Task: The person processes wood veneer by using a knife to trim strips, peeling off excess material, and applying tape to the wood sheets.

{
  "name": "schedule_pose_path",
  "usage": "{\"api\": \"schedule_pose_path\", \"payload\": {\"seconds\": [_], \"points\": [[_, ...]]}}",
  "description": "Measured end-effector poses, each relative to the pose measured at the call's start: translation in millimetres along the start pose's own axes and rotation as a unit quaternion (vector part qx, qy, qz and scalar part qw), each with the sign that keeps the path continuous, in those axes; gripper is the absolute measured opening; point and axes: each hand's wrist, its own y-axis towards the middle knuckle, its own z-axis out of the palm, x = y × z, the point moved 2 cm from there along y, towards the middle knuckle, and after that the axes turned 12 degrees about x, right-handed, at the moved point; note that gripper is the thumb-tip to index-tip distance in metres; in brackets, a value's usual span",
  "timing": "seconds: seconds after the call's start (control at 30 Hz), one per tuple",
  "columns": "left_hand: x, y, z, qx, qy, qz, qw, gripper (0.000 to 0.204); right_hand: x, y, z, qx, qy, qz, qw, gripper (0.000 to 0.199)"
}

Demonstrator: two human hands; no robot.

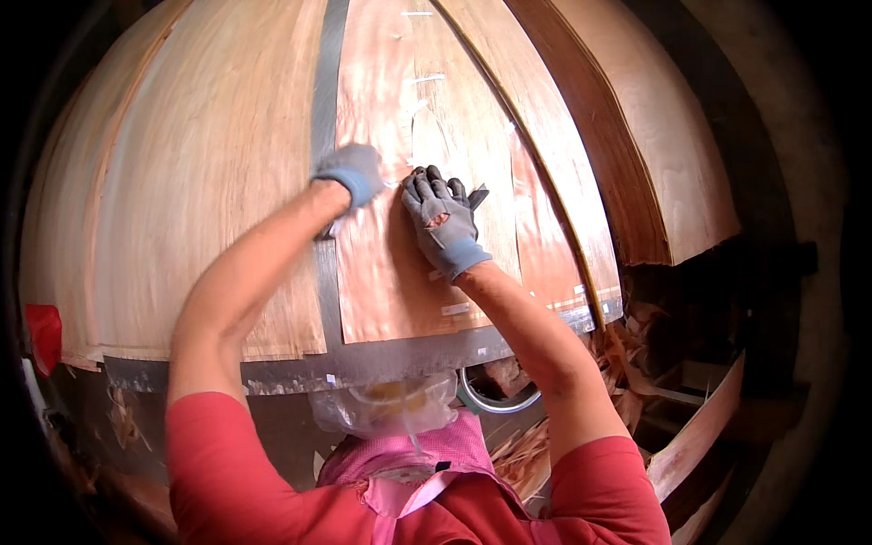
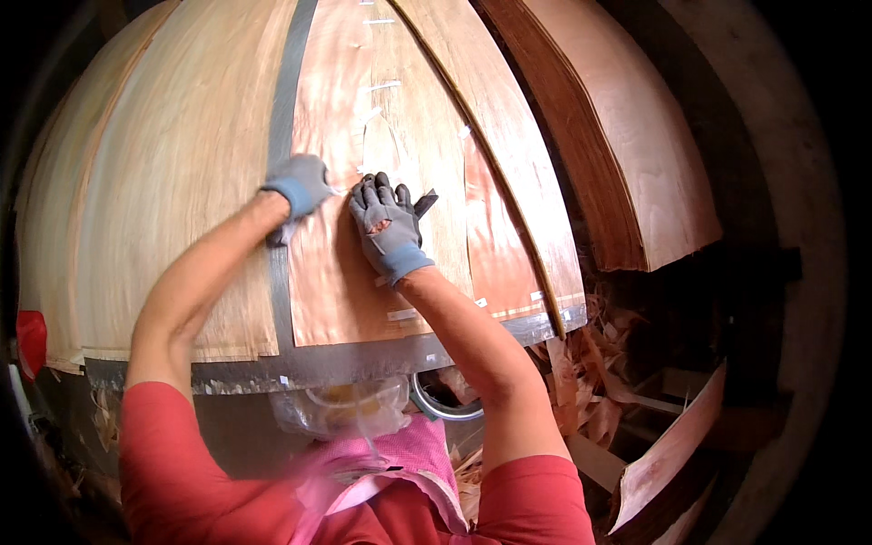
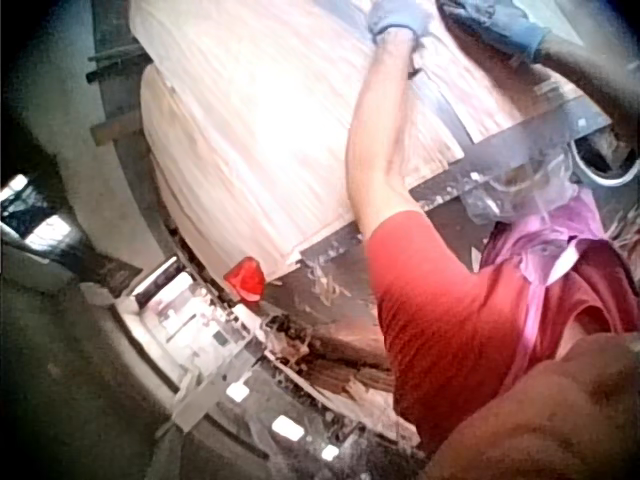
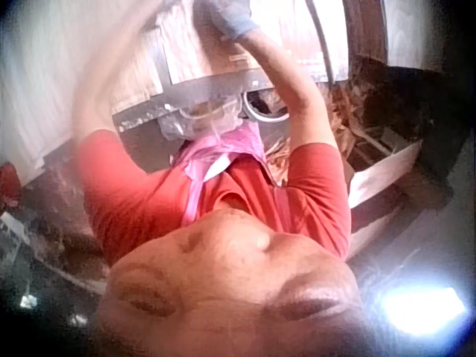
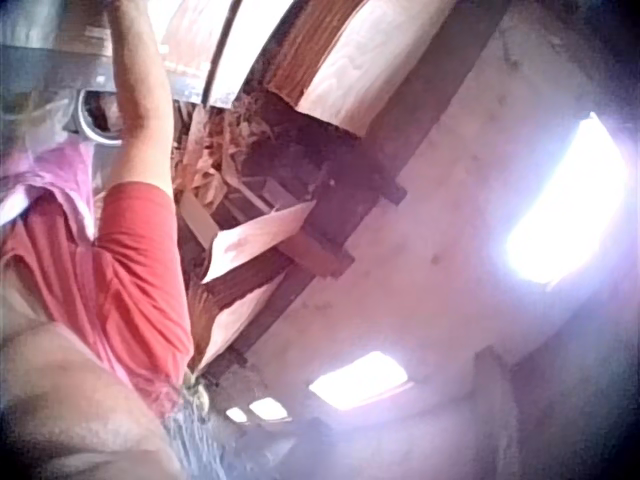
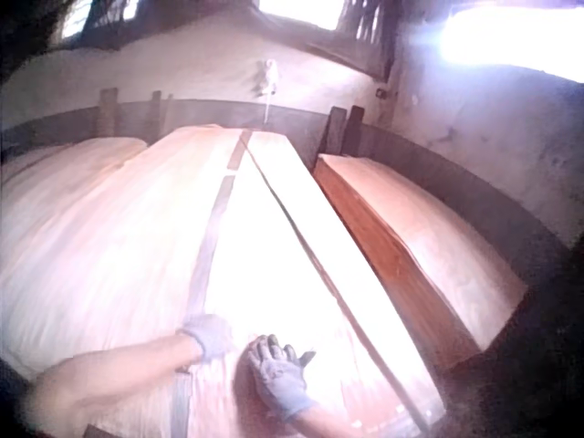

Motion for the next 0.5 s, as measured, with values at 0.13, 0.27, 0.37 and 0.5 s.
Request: {"api": "schedule_pose_path", "payload": {"seconds": [0.13, 0.27, 0.37, 0.5], "points": [[56.3, -19.8, -45.4, -0.067, -0.512, 0.055, 0.855, 0.023, -0.6, -4.4, 0.1, 0.015, -0.016, 0.028, 0.999, 0.044], [120.5, -42.1, -51.5, -0.283, -0.732, 0.131, 0.606, 0.030, 5.8, -1.8, -3.7, -0.018, 0.019, 0.025, 0.999, 0.048], [154.2, -51.4, -17.7, -0.308, -0.775, 0.103, 0.542, 0.031, 1.9, -12.2, 3.4, -0.118, 0.073, 0.075, 0.988, 0.053], [157.8, -84.4, 16.5, -0.339, -0.803, 0.092, 0.481, 0.031, -8.6, -7.0, 10.0, -0.074, 0.085, 0.087, 0.990, 0.048]]}}
